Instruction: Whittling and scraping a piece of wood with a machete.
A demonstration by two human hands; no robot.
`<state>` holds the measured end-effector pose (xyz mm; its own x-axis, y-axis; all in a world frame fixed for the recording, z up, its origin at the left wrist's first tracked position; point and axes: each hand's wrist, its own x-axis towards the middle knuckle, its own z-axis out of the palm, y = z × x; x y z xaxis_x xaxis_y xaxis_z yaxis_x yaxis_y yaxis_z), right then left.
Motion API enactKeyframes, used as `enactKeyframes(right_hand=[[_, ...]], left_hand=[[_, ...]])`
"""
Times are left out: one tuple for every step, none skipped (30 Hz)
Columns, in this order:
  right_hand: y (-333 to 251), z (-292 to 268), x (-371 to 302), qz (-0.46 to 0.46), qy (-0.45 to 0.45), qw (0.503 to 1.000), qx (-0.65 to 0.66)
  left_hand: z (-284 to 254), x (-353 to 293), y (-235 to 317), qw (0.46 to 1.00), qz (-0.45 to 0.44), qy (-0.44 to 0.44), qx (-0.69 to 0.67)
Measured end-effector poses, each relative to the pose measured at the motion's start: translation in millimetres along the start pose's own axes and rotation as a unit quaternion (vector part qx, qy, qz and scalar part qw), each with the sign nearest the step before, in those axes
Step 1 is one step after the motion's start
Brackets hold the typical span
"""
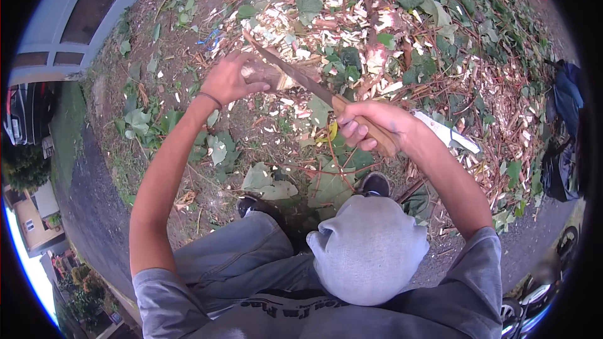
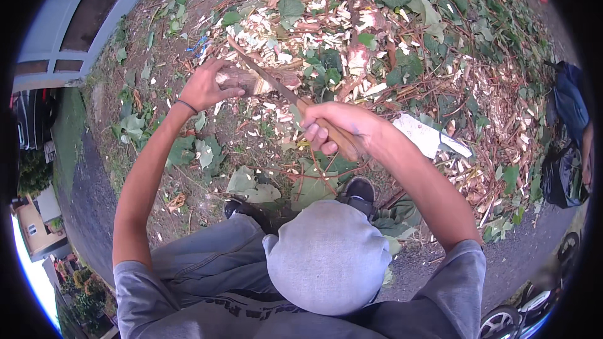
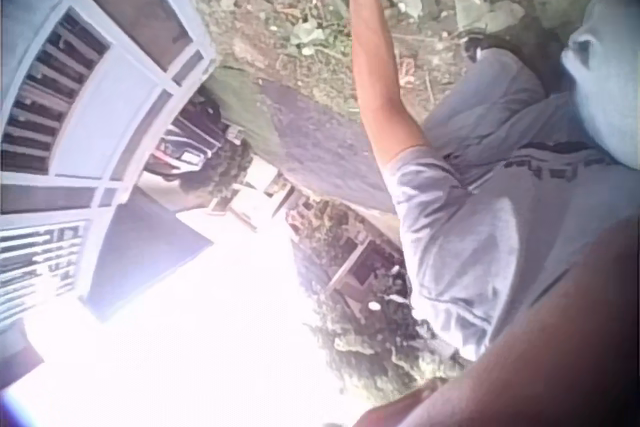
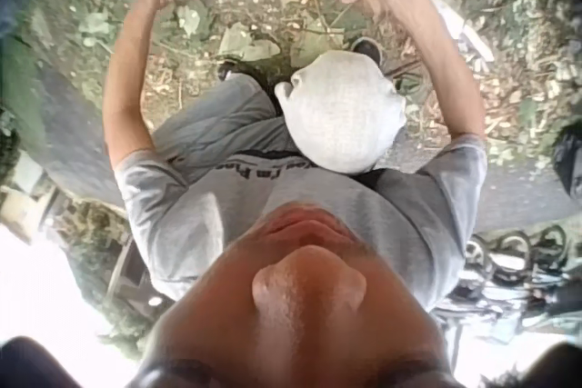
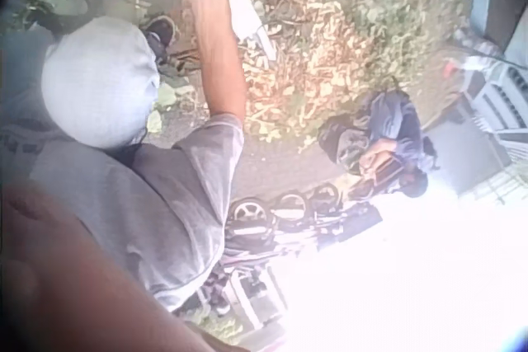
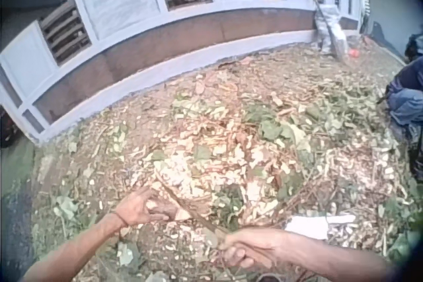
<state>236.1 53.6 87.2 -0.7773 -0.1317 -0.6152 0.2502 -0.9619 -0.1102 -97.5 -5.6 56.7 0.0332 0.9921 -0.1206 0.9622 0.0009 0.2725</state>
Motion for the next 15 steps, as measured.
enactKeyframes(right_hand=[[3,-5,-8,0.010,-0.001,1.000,-0.012],[5,-7,-12,0.022,0.023,0.998,-0.056],[8,-3,-11,0.034,0.048,0.993,-0.101],[15,7,-4,0.051,0.043,0.990,-0.121],[26,17,4,0.034,0.059,0.990,-0.121],[36,24,12,0.013,0.079,0.989,-0.122],[51,15,24,-0.001,0.072,0.990,-0.124],[69,-5,44,0.003,0.025,0.997,-0.072],[87,-3,62,-0.026,0.033,0.988,-0.146],[101,-15,82,-0.083,0.041,0.964,-0.249],[106,-36,91,-0.075,0.048,0.960,-0.266],[108,-56,100,-0.122,0.113,0.903,-0.395],[106,-64,102,-0.171,0.170,0.823,-0.514],[99,-63,99,-0.145,0.176,0.820,-0.524],[90,-55,93,-0.143,0.173,0.813,-0.537]], left_hand=[[-17,-7,11,0.999,0.000,-0.031,0.039],[-36,-11,24,0.997,0.010,-0.052,0.059],[-42,-14,28,0.997,-0.012,-0.043,0.058],[-47,-18,26,0.995,-0.004,-0.064,0.077],[-53,-28,20,0.992,0.003,-0.085,0.094],[-48,-40,7,0.992,-0.003,-0.063,0.110],[-35,-48,0,0.995,-0.016,-0.048,0.091],[-25,-58,-8,0.996,-0.011,-0.036,0.084],[-21,-76,-22,0.996,-0.019,-0.027,0.086],[-21,-84,-37,0.992,-0.087,-0.071,0.065],[-13,-85,-52,0.992,-0.096,-0.057,0.052],[-3,-88,-71,0.974,-0.188,-0.116,-0.039],[9,-90,-90,0.938,-0.271,-0.173,-0.129],[21,-97,-109,0.942,-0.269,-0.152,-0.131],[26,-97,-120,0.941,-0.275,-0.140,-0.138]])
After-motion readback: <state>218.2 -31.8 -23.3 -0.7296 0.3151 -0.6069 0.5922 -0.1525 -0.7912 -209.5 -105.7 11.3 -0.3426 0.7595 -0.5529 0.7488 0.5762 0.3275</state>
